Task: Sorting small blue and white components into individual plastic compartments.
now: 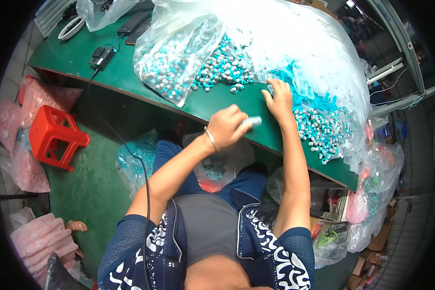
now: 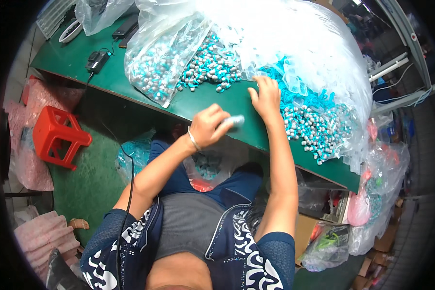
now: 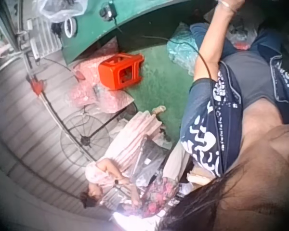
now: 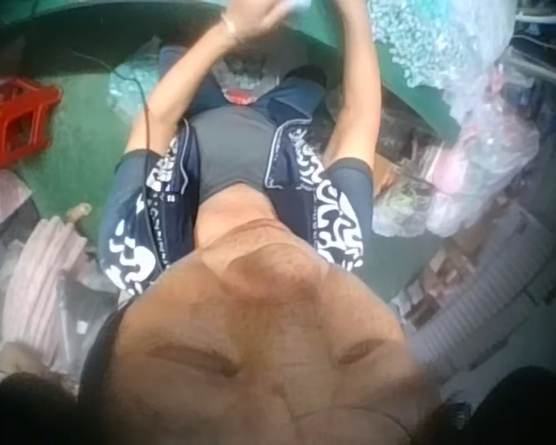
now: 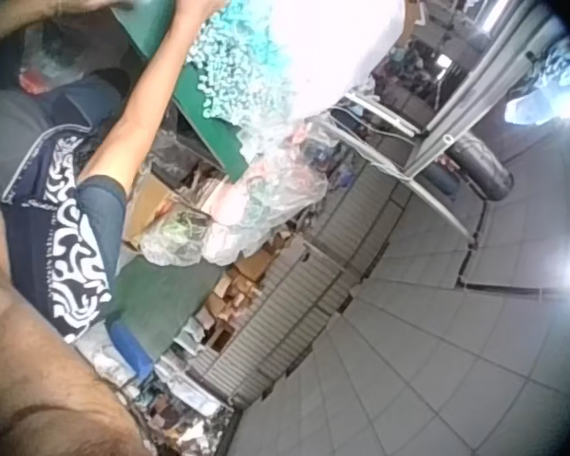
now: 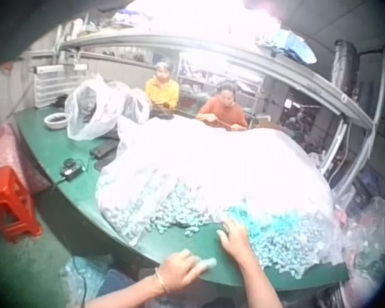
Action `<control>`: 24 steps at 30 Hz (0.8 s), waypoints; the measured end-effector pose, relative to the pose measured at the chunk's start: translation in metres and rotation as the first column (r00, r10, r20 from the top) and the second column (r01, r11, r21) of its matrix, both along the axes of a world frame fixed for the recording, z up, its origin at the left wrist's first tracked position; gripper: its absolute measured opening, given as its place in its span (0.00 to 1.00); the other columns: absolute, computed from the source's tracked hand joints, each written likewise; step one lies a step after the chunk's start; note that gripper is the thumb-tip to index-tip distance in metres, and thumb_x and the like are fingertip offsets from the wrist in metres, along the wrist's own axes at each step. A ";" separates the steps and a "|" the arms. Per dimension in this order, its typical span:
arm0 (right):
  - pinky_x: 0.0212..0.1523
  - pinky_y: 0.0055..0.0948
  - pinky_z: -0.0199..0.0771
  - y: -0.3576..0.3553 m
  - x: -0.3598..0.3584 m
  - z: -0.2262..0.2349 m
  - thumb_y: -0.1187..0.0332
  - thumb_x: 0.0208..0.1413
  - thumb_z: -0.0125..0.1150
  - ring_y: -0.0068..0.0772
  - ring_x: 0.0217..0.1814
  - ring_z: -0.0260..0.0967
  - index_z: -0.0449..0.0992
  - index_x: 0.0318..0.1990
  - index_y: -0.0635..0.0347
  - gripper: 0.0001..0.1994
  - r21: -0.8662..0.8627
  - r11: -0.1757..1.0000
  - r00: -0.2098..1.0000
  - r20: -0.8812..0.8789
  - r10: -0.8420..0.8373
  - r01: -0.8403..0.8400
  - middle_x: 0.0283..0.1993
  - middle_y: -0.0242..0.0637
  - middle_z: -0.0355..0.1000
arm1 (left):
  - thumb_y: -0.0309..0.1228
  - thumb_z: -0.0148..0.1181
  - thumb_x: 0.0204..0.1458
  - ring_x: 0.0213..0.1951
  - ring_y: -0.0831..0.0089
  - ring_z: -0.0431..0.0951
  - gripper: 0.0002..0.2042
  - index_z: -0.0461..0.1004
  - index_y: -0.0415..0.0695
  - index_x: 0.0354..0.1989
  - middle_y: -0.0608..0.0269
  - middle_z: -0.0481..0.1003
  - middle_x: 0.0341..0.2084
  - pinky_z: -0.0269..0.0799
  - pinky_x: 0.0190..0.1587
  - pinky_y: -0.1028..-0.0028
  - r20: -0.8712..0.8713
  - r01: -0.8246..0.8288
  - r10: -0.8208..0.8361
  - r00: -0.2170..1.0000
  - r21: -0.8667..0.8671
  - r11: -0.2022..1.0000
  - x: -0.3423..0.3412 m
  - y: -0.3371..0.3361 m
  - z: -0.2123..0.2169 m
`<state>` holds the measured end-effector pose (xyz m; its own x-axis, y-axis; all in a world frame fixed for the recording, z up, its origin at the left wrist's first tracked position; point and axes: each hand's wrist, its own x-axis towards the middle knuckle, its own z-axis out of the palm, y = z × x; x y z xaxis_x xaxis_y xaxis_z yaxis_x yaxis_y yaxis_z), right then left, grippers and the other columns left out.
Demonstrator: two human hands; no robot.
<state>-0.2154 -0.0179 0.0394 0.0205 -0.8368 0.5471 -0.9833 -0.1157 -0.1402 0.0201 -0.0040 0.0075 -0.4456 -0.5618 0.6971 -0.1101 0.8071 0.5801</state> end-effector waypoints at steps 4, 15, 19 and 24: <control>0.59 0.56 0.59 -0.041 -0.005 -0.022 0.74 0.44 0.63 0.44 0.61 0.64 0.74 0.53 0.54 0.24 -0.034 0.990 0.948 -0.285 -0.143 0.139 0.56 0.33 0.72 | 0.36 0.69 0.47 0.26 0.60 0.75 0.12 0.77 0.42 0.34 0.59 0.71 0.24 0.73 0.29 0.65 0.050 0.159 -0.154 0.987 -0.109 0.981 0.013 0.042 -0.024; 0.58 0.59 0.56 -0.005 0.017 -0.015 0.76 0.43 0.61 0.40 0.57 0.68 0.76 0.51 0.51 0.22 0.042 0.999 0.964 -0.266 -0.003 0.015 0.51 0.36 0.73 | 0.46 0.59 0.54 0.41 0.53 0.81 0.17 0.81 0.43 0.36 0.52 0.78 0.38 0.77 0.44 0.59 0.768 0.146 -0.332 0.548 0.303 0.942 0.002 0.070 -0.185; 0.54 0.46 0.65 0.015 0.021 -0.016 0.75 0.46 0.63 0.41 0.55 0.70 0.75 0.52 0.55 0.21 0.038 0.998 0.990 -0.128 0.051 -0.047 0.51 0.39 0.72 | 0.44 0.61 0.52 0.42 0.54 0.81 0.16 0.80 0.43 0.40 0.52 0.78 0.40 0.77 0.44 0.59 0.815 0.148 -0.349 0.462 0.317 0.937 0.003 0.075 -0.201; 0.52 0.46 0.71 0.012 0.013 -0.025 0.70 0.49 0.66 0.46 0.55 0.69 0.73 0.53 0.59 0.22 -0.013 0.998 0.993 -0.091 -0.069 0.068 0.53 0.42 0.72 | 0.37 0.63 0.51 0.38 0.55 0.81 0.12 0.78 0.44 0.39 0.55 0.77 0.36 0.77 0.40 0.60 0.680 0.255 -0.359 0.640 0.254 0.933 0.007 0.068 -0.171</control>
